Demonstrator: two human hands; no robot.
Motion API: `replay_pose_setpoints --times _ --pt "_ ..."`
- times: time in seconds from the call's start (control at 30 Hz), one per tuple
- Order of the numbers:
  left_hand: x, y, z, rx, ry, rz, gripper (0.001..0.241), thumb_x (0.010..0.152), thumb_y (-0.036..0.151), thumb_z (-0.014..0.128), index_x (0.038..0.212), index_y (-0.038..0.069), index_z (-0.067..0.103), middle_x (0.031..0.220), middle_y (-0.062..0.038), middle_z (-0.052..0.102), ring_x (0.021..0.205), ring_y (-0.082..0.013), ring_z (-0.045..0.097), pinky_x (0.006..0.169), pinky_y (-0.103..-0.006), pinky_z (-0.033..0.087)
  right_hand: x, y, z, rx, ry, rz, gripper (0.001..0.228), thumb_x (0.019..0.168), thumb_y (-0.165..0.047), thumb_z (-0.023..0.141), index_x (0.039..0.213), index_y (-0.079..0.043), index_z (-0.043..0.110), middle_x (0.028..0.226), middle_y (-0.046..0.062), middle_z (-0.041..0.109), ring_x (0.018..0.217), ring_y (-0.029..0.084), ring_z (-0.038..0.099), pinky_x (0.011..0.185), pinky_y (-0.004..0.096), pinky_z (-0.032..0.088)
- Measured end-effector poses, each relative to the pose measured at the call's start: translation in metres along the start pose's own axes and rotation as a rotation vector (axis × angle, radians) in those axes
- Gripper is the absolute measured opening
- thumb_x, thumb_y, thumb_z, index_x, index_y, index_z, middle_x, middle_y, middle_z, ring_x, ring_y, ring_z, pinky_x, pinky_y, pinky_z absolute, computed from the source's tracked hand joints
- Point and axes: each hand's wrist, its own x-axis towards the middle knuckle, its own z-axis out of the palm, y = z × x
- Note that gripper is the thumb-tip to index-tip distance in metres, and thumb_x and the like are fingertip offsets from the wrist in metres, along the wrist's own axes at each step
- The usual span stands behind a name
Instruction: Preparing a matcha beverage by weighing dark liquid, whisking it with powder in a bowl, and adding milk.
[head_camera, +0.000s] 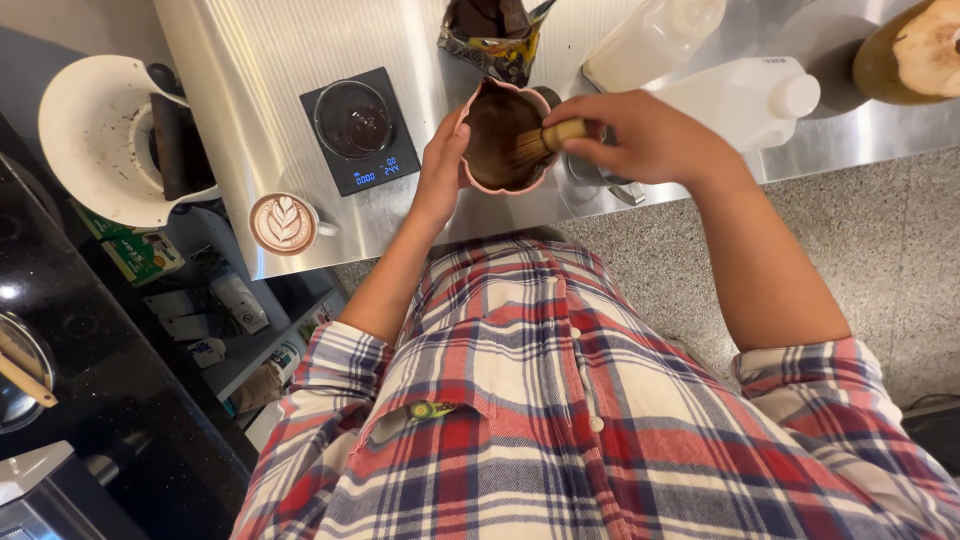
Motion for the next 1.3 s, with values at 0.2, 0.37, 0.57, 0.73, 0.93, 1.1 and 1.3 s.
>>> replay_pose_setpoints --times 0.2,0.37,0.57,0.73,0.93,1.1,1.3 --pt "0.001 -0.025 0.012 -0.031 -0.056 0.141 0.063 0.109 0.043 0.05 0.16 0.008 0.036 0.152 -0.01 0.05 0.136 -0.0216 0.054 0.106 -0.0355 0.053 0.012 0.014 0.031 -0.315 -0.023 -0.206 0.025 0.099 -0.03 0.068 0.122 -0.021 0.072 0.1 0.003 0.076 0.079 0.023 0.069 0.091 0.041 0.039" --pt "-0.001 -0.058 0.018 -0.141 -0.109 0.26 0.064 0.115 0.042 0.045 0.163 0.001 0.033 0.163 -0.013 0.042 0.152 -0.0237 0.042 0.127 -0.0363 0.036 0.013 -0.014 0.025 -0.802 0.149 -0.257 0.011 0.104 -0.03 0.065 0.111 -0.029 0.073 0.089 0.0 0.073 0.08 0.02 0.067 0.09 0.045 0.036" --pt "-0.002 -0.082 0.026 -0.229 -0.085 0.323 0.066 0.116 0.045 0.04 0.165 0.002 0.029 0.167 -0.012 0.037 0.155 -0.0228 0.039 0.13 -0.0377 0.032 0.015 -0.016 0.038 -0.748 -0.311 -0.037 0.012 0.097 -0.029 0.063 0.1 -0.033 0.074 0.067 0.0 0.07 0.065 0.019 0.066 0.093 0.047 0.033" --pt "-0.007 -0.09 0.028 -0.556 -0.061 0.045 0.066 0.111 0.051 0.031 0.16 0.008 0.029 0.157 -0.012 0.046 0.143 -0.0249 0.05 0.117 -0.0438 0.047 0.016 -0.003 0.048 -1.006 0.209 -0.312 0.011 0.099 -0.031 0.066 0.106 -0.029 0.074 0.084 -0.005 0.07 0.09 0.018 0.065 0.089 0.041 0.037" --pt "-0.009 -0.094 0.027 -0.566 -0.078 -0.01 0.068 0.108 0.058 0.032 0.158 0.012 0.033 0.155 -0.011 0.049 0.142 -0.0276 0.052 0.114 -0.0474 0.052 0.021 -0.022 0.045 -0.731 -0.236 -0.225 0.013 0.092 -0.028 0.067 0.099 -0.03 0.077 0.073 0.0 0.07 0.086 0.021 0.065 0.082 0.046 0.037" --pt "-0.021 -0.047 0.044 -0.557 -0.082 -0.059 0.072 0.102 0.063 0.03 0.156 0.015 0.034 0.151 -0.009 0.052 0.134 -0.0253 0.059 0.097 -0.0479 0.061 0.02 -0.021 0.042 -0.815 0.008 -0.341 0.013 0.09 -0.031 0.069 0.1 -0.027 0.077 0.083 -0.001 0.072 0.092 0.022 0.064 0.086 0.044 0.037" --pt "-0.035 -0.043 0.029 -0.359 0.059 -0.162 0.069 0.103 0.062 0.036 0.153 0.016 0.045 0.14 -0.01 0.063 0.119 -0.023 0.067 0.077 -0.0359 0.061 0.016 -0.029 0.02 -0.717 -0.048 -0.225 0.017 0.096 -0.028 0.068 0.109 -0.026 0.078 0.082 0.003 0.071 0.092 0.025 0.061 0.089 0.041 0.037"
